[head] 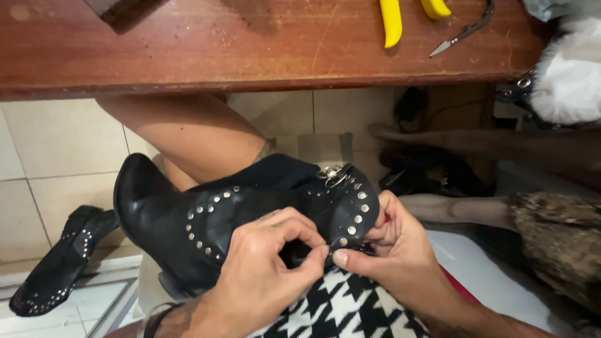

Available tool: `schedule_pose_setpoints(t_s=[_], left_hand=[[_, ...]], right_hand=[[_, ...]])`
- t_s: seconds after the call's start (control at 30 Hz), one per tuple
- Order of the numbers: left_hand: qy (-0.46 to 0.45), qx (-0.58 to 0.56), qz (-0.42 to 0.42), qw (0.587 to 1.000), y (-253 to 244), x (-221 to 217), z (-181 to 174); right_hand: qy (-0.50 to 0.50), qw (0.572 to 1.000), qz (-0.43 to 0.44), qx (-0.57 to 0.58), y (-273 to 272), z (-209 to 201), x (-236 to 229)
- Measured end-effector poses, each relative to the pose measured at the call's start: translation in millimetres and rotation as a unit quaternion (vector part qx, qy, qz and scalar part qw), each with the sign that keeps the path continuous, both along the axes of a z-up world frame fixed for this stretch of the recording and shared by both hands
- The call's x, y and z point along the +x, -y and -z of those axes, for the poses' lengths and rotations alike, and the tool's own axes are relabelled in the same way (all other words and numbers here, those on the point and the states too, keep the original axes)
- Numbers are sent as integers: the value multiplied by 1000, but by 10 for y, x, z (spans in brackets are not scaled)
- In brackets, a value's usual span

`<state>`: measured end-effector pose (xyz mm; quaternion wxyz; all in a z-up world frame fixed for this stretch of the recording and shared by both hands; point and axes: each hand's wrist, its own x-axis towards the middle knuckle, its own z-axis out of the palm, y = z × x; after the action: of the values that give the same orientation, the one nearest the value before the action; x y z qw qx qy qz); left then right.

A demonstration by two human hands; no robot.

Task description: The person sits on the floor working a studded black leather boot on their lap. They use a yellow-handled rotary leather hole punch to punch holes along the boot shaft, then press and secure metal studs into the leather by hand, repositioning the boot repeatedly to work along the edge.

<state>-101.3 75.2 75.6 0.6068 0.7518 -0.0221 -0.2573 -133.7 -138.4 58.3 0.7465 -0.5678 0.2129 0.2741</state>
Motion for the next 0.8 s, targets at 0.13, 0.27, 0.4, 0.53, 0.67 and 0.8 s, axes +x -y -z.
schedule_pose_setpoints(t_s=[0.13, 0.27, 0.4, 0.53, 0.67, 0.8], left_hand=[[9, 33, -2, 999, 11, -40, 17], [176, 5, -14, 984, 5, -124, 122], [160, 32, -14, 987, -34, -202, 211], [175, 73, -53, 980, -161, -351, 302], [171, 63, -82, 980, -294, -464, 371], [64, 75, -76, 992, -318, -574, 433]], right_hand=[[-39, 999, -2, -25, -50, -37, 30], [-20, 999, -7, -35, -61, 43, -11], [-41, 999, -6, -25, -122, 205, -52], [-33, 997, -43, 54, -268, 388, -10], [13, 994, -93, 59, -331, 747, -72], [-16, 992, -86, 88, -404, 795, -118]])
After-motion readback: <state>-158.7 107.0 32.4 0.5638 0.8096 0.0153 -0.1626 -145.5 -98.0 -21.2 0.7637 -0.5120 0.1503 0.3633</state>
